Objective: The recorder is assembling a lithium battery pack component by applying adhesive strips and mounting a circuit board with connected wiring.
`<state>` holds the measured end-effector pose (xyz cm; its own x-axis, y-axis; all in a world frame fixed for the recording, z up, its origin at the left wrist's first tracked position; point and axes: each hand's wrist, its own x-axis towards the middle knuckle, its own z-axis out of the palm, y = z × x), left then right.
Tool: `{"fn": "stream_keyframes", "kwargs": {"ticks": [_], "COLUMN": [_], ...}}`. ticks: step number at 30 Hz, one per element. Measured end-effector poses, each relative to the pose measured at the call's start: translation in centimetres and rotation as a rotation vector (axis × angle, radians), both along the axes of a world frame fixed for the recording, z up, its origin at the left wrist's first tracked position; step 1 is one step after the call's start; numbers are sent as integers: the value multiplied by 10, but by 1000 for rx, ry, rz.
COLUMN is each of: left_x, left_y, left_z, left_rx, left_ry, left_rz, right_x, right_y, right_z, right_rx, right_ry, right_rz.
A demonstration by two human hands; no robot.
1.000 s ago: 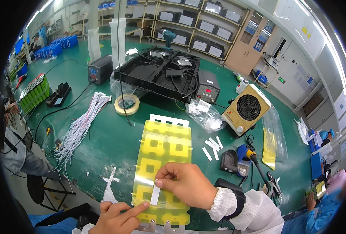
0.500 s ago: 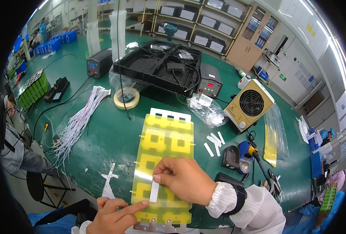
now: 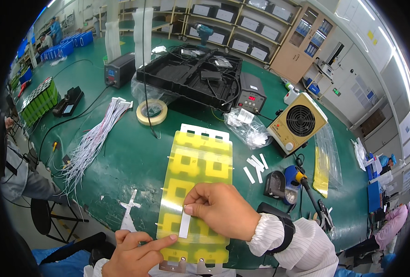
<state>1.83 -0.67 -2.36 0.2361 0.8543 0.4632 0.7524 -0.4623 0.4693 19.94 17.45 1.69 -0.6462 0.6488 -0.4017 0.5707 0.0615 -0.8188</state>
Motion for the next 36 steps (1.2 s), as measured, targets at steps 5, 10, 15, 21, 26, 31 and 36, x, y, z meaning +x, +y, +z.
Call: {"fn": "stream_keyframes", "kwargs": {"ticks": [5,10,15,21,26,31,36], "left_x": [0,1,2,5,6,6,6], "left_y": [0,1,4,10,10,9,8], "left_z": [0,0,3,4,3,3,4], "left_rx": [-3,11,18,55,48,53,56], "left_ry": [5,7,2,5,12,43,81], "left_rz": [2,4,-14,-29,-31,-28,-34], "right_x": [0,0,0,0,-2,-3,-3], "right_y": [1,0,0,-1,-1,-1,-3], "right_z": [-1,0,0,3,7,9,6], "right_rx": [-1,2,9,48,48,62,80], "right_ry": [-2,2,8,-8,-48,-62,-35], "right_rz": [1,3,-4,15,29,29,27]}}
